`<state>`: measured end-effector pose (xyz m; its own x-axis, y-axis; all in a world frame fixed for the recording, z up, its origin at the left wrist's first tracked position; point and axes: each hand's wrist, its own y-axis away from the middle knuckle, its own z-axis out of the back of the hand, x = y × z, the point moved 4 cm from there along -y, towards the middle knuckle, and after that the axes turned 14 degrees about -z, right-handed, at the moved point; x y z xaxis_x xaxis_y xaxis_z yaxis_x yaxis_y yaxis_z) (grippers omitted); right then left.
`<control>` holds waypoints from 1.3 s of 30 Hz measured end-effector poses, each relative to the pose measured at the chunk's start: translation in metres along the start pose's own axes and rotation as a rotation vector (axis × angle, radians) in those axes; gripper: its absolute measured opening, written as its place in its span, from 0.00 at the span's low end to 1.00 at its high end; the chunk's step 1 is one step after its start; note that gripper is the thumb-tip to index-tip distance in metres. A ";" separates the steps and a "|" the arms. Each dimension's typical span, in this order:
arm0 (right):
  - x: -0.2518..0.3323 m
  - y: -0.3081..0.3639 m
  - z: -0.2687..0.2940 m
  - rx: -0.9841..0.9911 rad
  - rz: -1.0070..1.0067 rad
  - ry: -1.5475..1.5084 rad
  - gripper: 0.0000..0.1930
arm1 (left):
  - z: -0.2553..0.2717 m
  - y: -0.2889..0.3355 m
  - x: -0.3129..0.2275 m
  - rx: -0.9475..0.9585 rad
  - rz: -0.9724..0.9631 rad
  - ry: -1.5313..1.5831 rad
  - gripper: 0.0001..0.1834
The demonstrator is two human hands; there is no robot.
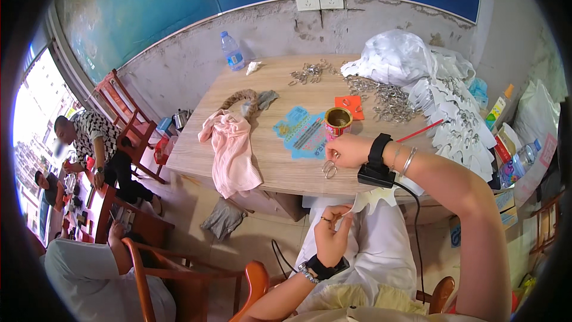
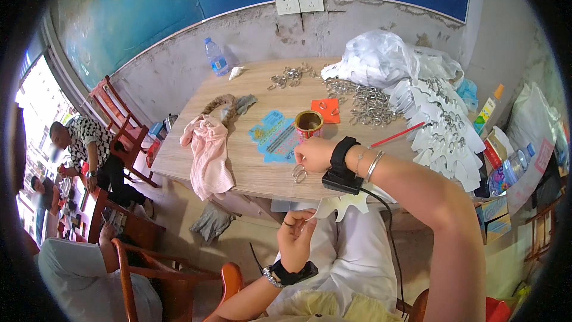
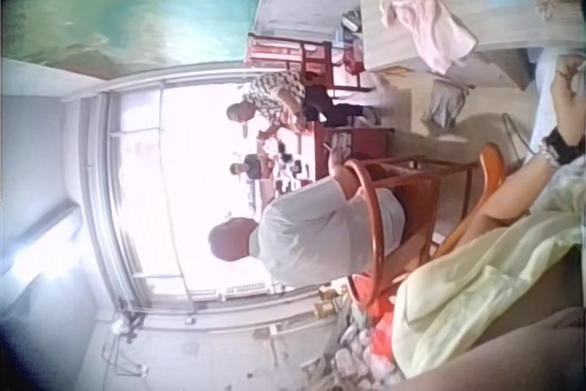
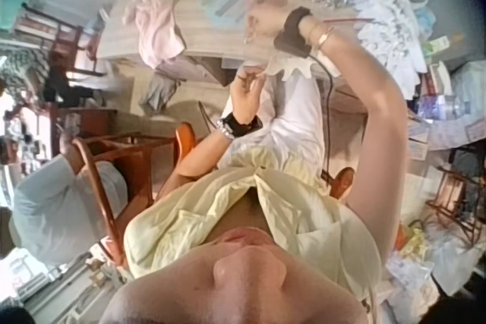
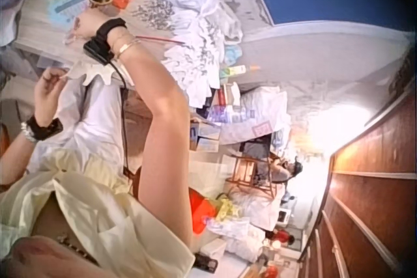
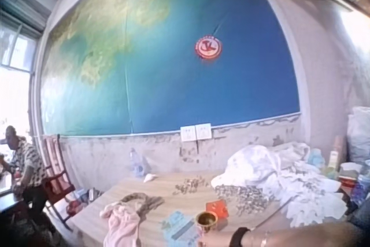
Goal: Applying glue and assembling shoe components.
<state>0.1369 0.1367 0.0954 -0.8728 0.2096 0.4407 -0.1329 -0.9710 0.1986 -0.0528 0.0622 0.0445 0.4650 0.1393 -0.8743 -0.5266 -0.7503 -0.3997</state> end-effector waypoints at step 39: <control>-0.011 0.204 0.039 -0.317 -0.162 -1.212 0.17 | -0.019 0.001 -0.002 0.178 0.762 0.274 0.14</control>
<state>0.1378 -0.0591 0.1646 0.1311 0.1360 0.9820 -0.4504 -0.8742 0.1812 -0.0404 0.0489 0.0515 0.0799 -0.5456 -0.8343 -0.8618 -0.4583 0.2172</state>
